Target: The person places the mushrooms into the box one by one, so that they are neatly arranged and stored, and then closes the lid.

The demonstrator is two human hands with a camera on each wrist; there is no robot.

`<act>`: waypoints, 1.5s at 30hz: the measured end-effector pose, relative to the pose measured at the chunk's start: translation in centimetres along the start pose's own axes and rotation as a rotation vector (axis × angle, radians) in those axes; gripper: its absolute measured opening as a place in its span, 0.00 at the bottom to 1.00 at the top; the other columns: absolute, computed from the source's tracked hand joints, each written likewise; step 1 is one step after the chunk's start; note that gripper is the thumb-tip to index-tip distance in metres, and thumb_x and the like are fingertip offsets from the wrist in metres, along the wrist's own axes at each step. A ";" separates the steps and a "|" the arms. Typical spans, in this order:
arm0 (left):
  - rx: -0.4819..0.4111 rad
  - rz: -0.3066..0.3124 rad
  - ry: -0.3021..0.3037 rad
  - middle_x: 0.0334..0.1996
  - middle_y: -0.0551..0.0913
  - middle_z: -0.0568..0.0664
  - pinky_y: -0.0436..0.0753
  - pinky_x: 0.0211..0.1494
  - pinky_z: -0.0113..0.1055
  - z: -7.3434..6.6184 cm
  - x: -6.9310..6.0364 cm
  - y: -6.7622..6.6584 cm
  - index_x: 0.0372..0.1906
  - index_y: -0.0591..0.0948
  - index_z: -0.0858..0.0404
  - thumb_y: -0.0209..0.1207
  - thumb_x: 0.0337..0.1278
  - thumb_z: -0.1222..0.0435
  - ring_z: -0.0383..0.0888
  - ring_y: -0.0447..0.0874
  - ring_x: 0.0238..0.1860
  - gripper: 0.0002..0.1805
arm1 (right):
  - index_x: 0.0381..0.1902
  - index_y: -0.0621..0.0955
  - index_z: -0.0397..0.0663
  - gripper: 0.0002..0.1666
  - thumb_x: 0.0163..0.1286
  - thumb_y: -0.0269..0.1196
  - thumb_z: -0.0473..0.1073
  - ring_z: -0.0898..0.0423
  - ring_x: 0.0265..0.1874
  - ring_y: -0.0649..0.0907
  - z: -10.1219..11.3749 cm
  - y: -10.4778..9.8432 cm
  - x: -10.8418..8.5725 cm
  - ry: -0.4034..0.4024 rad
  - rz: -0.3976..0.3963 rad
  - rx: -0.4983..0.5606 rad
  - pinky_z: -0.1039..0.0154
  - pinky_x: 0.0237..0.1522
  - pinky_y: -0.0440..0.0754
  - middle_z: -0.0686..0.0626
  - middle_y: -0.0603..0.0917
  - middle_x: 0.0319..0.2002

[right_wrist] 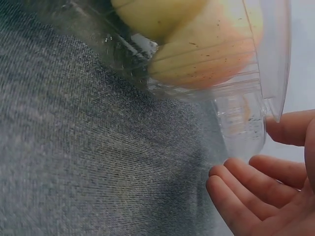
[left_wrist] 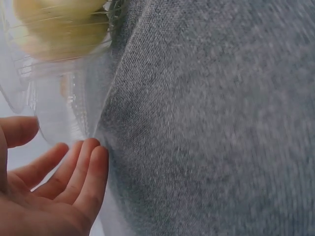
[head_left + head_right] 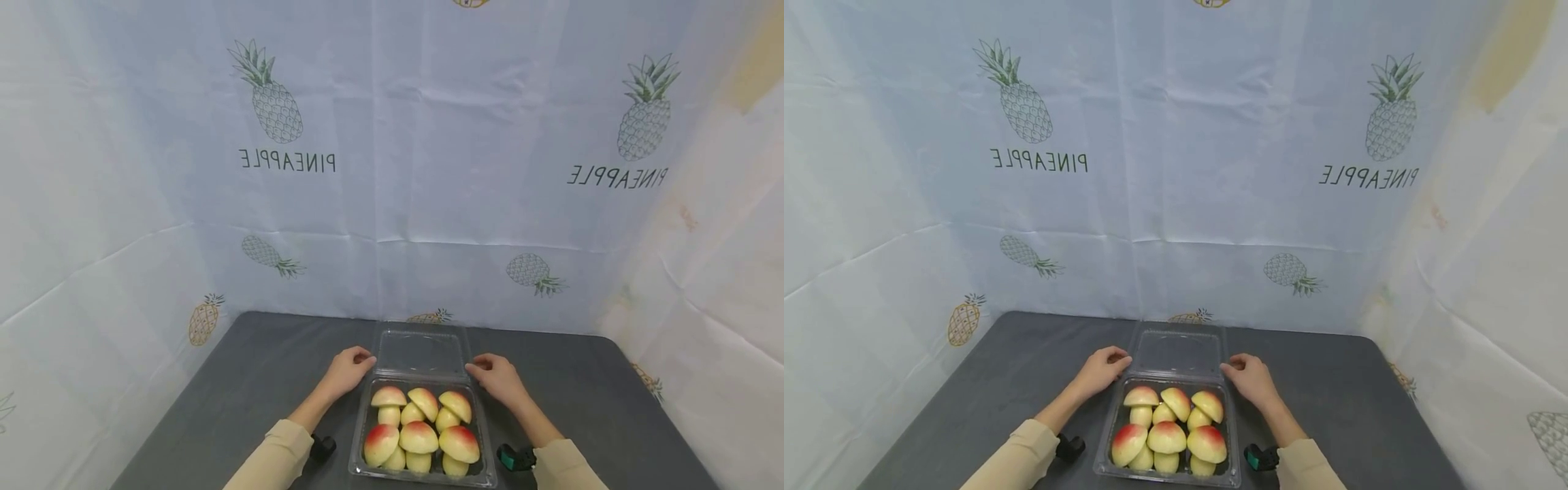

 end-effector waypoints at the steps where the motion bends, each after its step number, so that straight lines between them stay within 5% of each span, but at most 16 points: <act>1: -0.011 0.004 0.000 0.43 0.86 0.54 0.85 0.43 0.47 0.1 0.0 0.1 0.53 0.83 0.68 0.60 0.73 0.58 0.50 0.85 0.43 0.17 | 0.57 0.80 0.29 0.25 0.74 0.64 0.47 0.51 0.35 0.86 -0.2 0.1 0.0 0.006 0.002 0.013 0.54 0.37 0.86 0.40 0.86 0.44; 6: -0.074 0.015 -0.005 0.39 0.85 0.53 0.84 0.36 0.39 0.3 -0.1 0.5 0.53 0.82 0.71 0.60 0.72 0.60 0.44 0.84 0.35 0.17 | 0.57 0.79 0.27 0.25 0.75 0.63 0.44 0.49 0.37 0.86 -0.5 0.7 -0.1 0.025 0.020 0.081 0.52 0.40 0.87 0.40 0.86 0.44; 12: -0.070 -0.008 0.002 0.42 0.85 0.54 0.84 0.39 0.42 -0.3 0.0 -0.1 0.53 0.83 0.70 0.61 0.71 0.60 0.48 0.84 0.40 0.17 | 0.58 0.79 0.28 0.24 0.74 0.64 0.43 0.48 0.39 0.87 -0.2 0.4 0.0 0.025 0.015 0.129 0.53 0.42 0.87 0.39 0.85 0.45; 21: -0.068 -0.060 0.071 0.38 0.85 0.52 0.83 0.38 0.42 -2.2 0.4 -1.6 0.51 0.83 0.71 0.62 0.67 0.66 0.48 0.84 0.39 0.14 | 0.58 0.79 0.28 0.23 0.71 0.66 0.39 0.47 0.39 0.87 1.6 -1.4 0.1 -0.036 -0.030 0.097 0.52 0.40 0.86 0.38 0.86 0.46; 31: -0.064 -0.117 0.073 0.39 0.84 0.51 0.83 0.40 0.42 -3.6 0.3 -3.0 0.51 0.84 0.68 0.61 0.68 0.66 0.46 0.83 0.40 0.13 | 0.60 0.80 0.33 0.22 0.74 0.64 0.42 0.43 0.47 0.85 3.5 -3.3 -0.6 -0.085 -0.076 0.074 0.51 0.44 0.86 0.39 0.85 0.49; 40: -0.237 -0.102 0.067 0.46 0.85 0.58 0.87 0.45 0.42 -5.1 0.1 -4.2 0.56 0.82 0.69 0.57 0.74 0.67 0.60 0.85 0.47 0.14 | 0.61 0.80 0.38 0.20 0.76 0.63 0.44 0.46 0.47 0.85 4.8 -5.1 -1.4 -0.114 -0.130 0.179 0.55 0.46 0.86 0.40 0.85 0.50; 45: -0.328 -0.096 0.087 0.48 0.85 0.64 0.86 0.49 0.46 -6.1 -0.5 -4.9 0.55 0.82 0.72 0.56 0.75 0.66 0.59 0.85 0.48 0.15 | 0.60 0.81 0.38 0.20 0.77 0.62 0.45 0.46 0.47 0.86 5.5 -5.7 -2.1 -0.129 -0.135 0.271 0.57 0.49 0.86 0.38 0.85 0.50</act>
Point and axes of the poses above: each hand's wrist, its own x-axis towards the middle knuckle, its own y-axis out of the palm, z = x × y, the point moved 8 cm from there along x, towards the middle knuckle
